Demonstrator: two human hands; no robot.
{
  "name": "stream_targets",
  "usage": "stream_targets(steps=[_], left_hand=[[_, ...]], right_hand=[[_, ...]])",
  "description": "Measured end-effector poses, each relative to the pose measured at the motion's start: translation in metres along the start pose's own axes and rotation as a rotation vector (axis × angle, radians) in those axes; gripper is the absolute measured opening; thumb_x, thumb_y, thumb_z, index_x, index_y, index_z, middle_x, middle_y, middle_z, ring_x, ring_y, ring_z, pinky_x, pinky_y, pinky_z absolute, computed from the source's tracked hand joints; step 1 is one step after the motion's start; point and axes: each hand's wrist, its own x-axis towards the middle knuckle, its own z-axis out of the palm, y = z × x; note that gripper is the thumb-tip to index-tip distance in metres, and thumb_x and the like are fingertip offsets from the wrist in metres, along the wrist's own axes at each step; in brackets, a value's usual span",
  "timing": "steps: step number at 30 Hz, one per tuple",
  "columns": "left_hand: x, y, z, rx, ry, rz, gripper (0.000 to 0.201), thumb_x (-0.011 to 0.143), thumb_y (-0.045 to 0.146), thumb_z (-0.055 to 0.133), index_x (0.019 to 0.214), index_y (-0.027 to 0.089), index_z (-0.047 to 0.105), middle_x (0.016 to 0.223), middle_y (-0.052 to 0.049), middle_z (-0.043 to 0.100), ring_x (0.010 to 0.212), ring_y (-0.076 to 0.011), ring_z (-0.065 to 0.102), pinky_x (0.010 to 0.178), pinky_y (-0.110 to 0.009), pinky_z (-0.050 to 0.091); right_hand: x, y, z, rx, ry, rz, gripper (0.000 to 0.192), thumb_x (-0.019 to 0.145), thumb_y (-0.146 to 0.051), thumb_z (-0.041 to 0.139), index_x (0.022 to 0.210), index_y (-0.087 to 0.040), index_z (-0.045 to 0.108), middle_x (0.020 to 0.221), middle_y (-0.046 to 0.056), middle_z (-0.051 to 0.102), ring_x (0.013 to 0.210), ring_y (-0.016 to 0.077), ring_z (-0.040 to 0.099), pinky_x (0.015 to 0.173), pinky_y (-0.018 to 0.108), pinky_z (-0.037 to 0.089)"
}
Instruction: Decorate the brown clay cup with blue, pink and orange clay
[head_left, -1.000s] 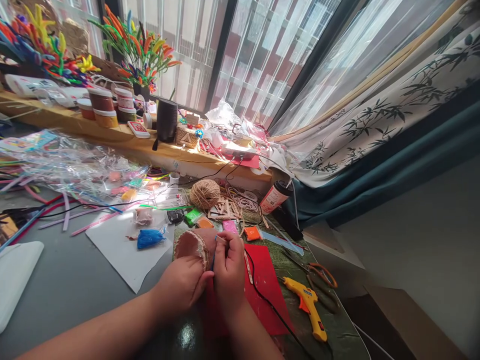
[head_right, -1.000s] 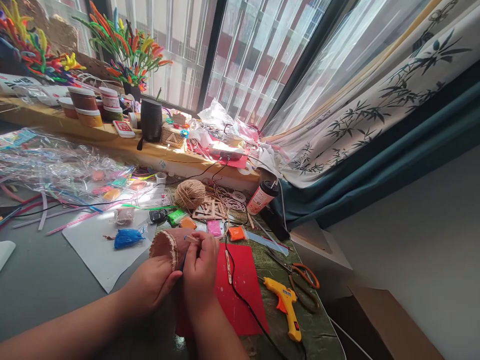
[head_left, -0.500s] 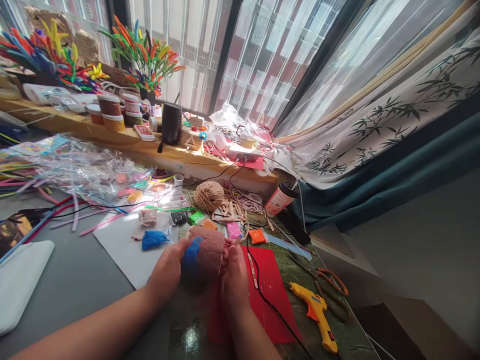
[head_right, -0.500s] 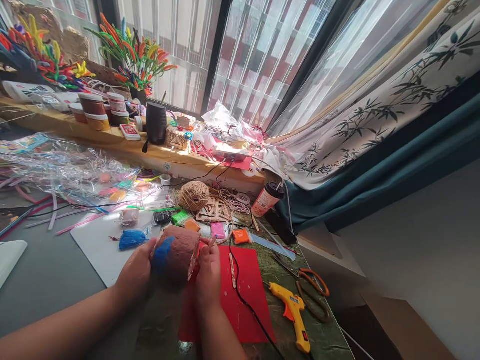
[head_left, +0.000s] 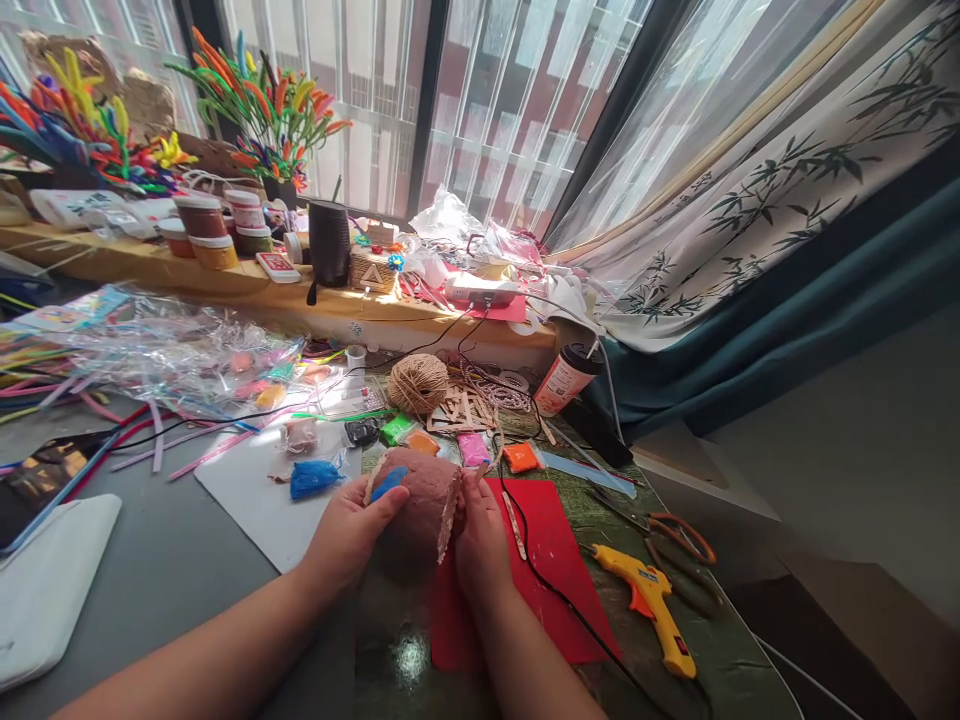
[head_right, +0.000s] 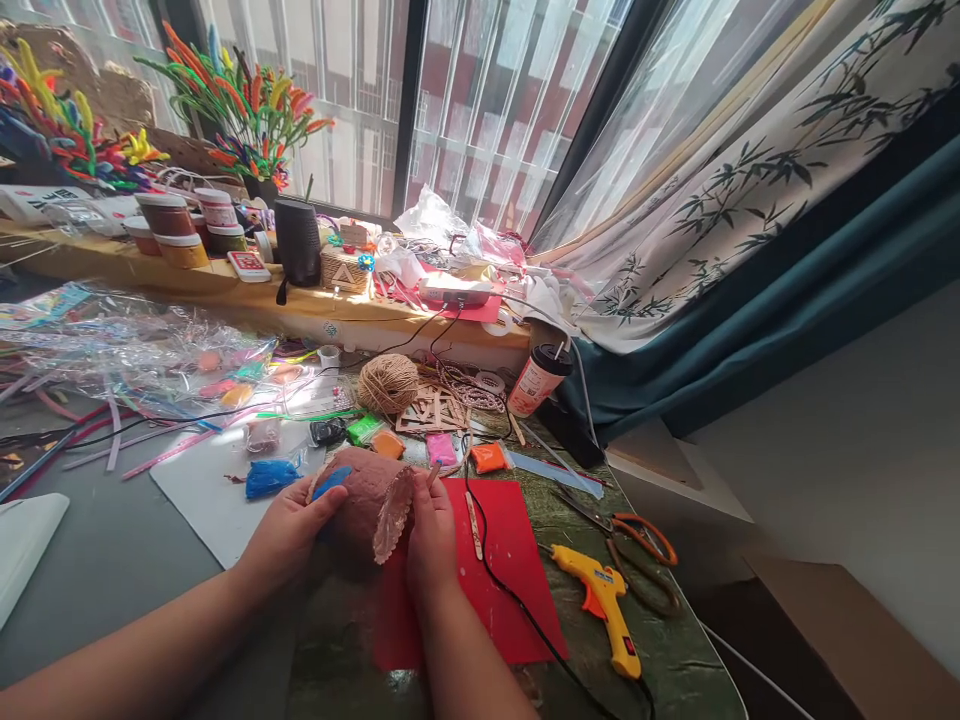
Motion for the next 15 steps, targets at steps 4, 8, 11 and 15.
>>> stream_targets(steps=[4,8,11,15], left_hand=[[-0.002,-0.001,-0.002,-0.024,0.041,0.008,0.064,0.081,0.078,0.079,0.092,0.016,0.084,0.082,-0.008,0.085,0.077,-0.0266,0.077,0.075,-0.035,0.061],[-0.002,0.006,0.0,-0.001,0.016,-0.023,0.059,0.078,0.073,0.085,0.085,0.015,0.082,0.076,-0.004,0.081,0.068,-0.0206,0.07,0.069,-0.03,0.058],[-0.001,0.01,0.001,0.018,0.036,-0.021,0.06,0.072,0.074,0.089,0.071,0.015,0.077,0.066,-0.001,0.076,0.062,-0.0169,0.064,0.062,-0.026,0.054],[-0.001,0.007,-0.001,-0.007,0.08,-0.007,0.057,0.074,0.072,0.088,0.071,0.016,0.078,0.064,0.0,0.075,0.061,-0.0175,0.064,0.061,-0.028,0.053]], right_hand=[[-0.001,0.004,-0.004,0.07,0.011,0.092,0.042,0.082,-0.063,0.086,0.096,-0.025,0.076,0.086,0.002,0.082,0.082,0.025,0.078,0.076,0.037,0.063],[0.0,0.006,-0.008,0.13,0.034,0.12,0.044,0.077,-0.063,0.089,0.094,-0.026,0.073,0.083,-0.001,0.081,0.075,0.0224,0.076,0.075,0.035,0.061],[0.001,0.005,-0.008,0.171,0.027,0.14,0.045,0.072,-0.06,0.092,0.091,-0.027,0.07,0.08,-0.002,0.08,0.07,0.0227,0.074,0.07,0.036,0.061],[0.001,0.003,-0.008,0.197,0.004,0.162,0.045,0.071,-0.059,0.093,0.092,-0.026,0.071,0.082,-0.001,0.081,0.07,0.0242,0.075,0.068,0.037,0.06]])
